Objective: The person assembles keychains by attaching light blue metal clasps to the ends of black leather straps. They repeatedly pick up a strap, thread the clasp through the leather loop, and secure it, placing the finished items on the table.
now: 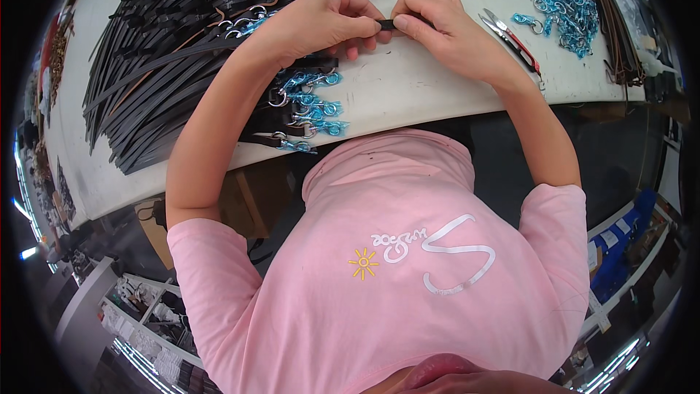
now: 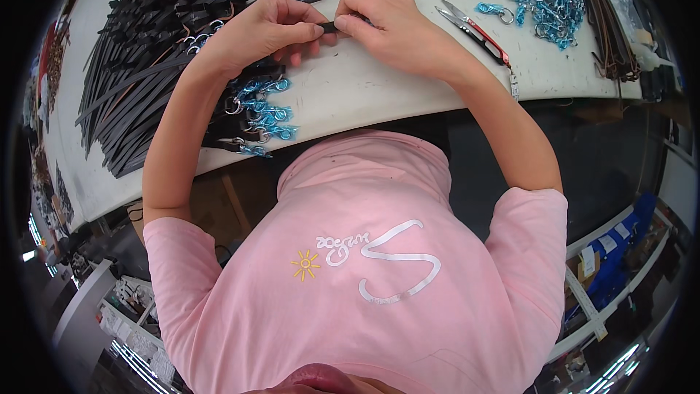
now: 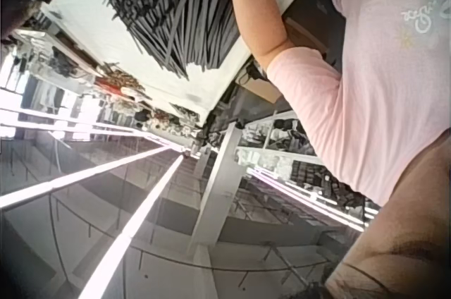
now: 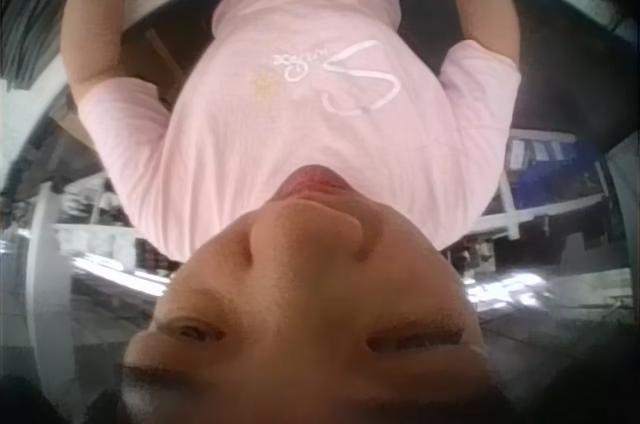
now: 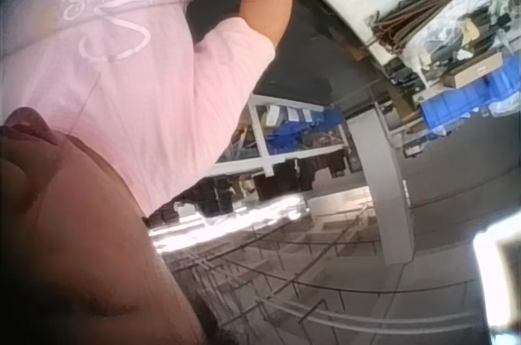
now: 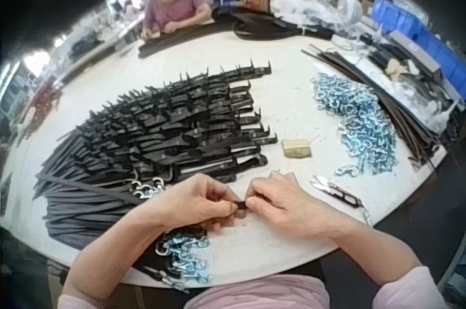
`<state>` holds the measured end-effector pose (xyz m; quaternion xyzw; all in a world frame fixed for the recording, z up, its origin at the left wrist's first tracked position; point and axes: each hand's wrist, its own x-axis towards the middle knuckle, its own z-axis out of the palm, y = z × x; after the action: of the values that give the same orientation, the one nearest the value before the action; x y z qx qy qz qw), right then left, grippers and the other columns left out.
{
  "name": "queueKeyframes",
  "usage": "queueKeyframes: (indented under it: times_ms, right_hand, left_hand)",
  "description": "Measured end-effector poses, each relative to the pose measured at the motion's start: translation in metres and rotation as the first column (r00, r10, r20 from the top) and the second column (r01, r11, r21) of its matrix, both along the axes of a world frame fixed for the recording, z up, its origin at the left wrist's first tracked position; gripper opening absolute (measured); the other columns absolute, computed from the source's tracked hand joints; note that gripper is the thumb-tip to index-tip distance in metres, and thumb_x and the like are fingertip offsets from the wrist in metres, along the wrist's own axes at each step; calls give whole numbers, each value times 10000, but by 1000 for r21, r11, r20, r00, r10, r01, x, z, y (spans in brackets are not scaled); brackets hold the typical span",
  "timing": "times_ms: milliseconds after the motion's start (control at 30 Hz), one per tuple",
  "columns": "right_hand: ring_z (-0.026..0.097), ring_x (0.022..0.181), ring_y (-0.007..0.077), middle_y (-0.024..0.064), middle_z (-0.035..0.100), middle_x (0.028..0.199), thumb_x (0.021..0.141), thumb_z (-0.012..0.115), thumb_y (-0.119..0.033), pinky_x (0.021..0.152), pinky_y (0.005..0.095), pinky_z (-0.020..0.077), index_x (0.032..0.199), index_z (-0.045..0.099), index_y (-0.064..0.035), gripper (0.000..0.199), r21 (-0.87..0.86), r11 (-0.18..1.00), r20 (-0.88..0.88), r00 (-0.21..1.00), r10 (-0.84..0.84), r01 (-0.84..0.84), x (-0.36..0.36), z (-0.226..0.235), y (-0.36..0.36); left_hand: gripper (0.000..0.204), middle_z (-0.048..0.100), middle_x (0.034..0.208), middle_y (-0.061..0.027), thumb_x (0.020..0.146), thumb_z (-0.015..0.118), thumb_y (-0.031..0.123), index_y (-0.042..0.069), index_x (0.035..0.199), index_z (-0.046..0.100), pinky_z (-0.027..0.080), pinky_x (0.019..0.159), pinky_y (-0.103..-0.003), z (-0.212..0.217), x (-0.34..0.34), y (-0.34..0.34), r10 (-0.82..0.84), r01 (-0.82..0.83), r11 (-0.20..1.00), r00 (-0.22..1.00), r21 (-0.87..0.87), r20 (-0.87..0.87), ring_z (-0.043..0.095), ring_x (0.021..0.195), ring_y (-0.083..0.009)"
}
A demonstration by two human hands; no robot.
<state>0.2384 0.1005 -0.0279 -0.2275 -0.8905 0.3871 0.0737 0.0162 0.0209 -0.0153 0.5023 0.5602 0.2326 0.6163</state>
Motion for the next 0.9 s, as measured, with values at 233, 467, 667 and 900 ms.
queueKeyframes:
  times_ms: [233, 467, 667, 900]
  right_hand:
    - [444, 980, 255, 85, 523, 931, 1021, 507, -302, 952, 369, 328, 1056, 611, -104, 226, -7, 1000, -2, 1000, -8, 8, 0, 0, -1]
    - [445, 979, 255, 84, 523, 932, 1020, 508, -303, 943, 367, 334, 1063, 617, -110, 226, -16, 1000, 10, 1000, -4, 4, 0, 1, 0]
    - [446, 972, 243, 78, 524, 931, 1023, 501, -295, 945, 363, 329, 1057, 616, -109, 221, 17, 1000, -1, 1000, 3, -3, 0, 0, 0]
    - [449, 957, 207, 50, 529, 882, 1026, 491, -267, 960, 347, 306, 1043, 615, -105, 204, 13, 1000, -6, 1000, 20, -20, 0, -2, 2]
  left_hand:
    - [240, 688, 780, 32, 949, 626, 232, 39, 1035, 739, 405, 515, -162, 3, 1, 1, -23, 23, 1000, 999, -10, -27, 564, 611, -13]
    - [241, 677, 761, 40, 948, 620, 237, 45, 1022, 744, 394, 511, -164, 3, 0, 1, -22, 22, 1000, 1000, 14, 7, 554, 600, -10]
    - [250, 673, 759, 41, 959, 607, 239, 45, 1025, 748, 399, 519, -165, 2, 1, -1, -28, 29, 1000, 999, 8, -32, 554, 606, -11]
    - [253, 674, 761, 41, 953, 614, 241, 43, 1028, 751, 407, 522, -171, 3, -2, 2, -51, 51, 999, 998, 5, -28, 570, 623, -15]
